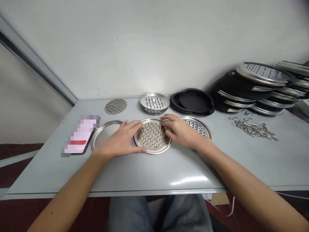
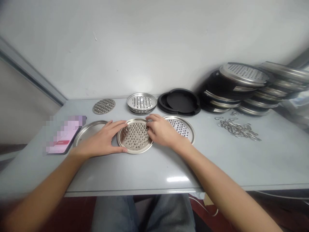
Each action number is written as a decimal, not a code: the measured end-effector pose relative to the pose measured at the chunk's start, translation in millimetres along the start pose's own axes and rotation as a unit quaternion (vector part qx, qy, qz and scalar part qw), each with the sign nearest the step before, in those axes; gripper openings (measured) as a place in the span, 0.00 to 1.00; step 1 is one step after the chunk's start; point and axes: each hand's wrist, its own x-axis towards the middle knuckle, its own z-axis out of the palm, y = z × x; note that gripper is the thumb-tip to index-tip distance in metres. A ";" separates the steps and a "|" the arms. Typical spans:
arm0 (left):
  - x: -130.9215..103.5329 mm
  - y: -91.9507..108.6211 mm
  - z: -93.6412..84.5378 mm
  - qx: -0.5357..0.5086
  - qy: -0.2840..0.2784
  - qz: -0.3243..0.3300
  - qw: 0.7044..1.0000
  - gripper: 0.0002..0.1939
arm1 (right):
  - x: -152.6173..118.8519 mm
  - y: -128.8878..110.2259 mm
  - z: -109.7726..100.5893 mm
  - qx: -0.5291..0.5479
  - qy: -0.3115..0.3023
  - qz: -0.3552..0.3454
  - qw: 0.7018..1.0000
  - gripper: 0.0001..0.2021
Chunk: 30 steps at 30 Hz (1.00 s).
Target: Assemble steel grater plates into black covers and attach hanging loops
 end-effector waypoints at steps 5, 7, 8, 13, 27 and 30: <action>0.0 0.6 -5.8 -0.001 0.053 -0.008 0.999 0.41 | 1.0 -0.1 0.4 0.002 0.019 -0.009 1.000 0.14; 2.1 -0.1 -7.3 -0.006 0.103 -0.046 0.994 0.31 | 1.6 -2.1 -0.1 0.009 0.015 -0.016 1.000 0.13; 4.0 -1.1 -6.9 -0.010 0.128 -0.064 0.990 0.27 | 1.8 -3.3 -0.1 0.011 0.014 -0.019 1.000 0.13; 20.1 -11.6 5.9 -0.017 0.175 -0.087 0.981 0.16 | 3.1 -8.0 3.7 0.019 0.010 -0.033 0.999 0.14; 31.2 -18.7 17.2 -0.024 0.180 -0.060 0.982 0.11 | 6.7 -12.8 7.2 0.026 0.021 -0.034 0.999 0.14; 32.0 -18.5 17.7 -0.023 0.176 -0.056 0.983 0.12 | 10.1 -14.2 9.7 0.048 0.038 -0.035 0.997 0.14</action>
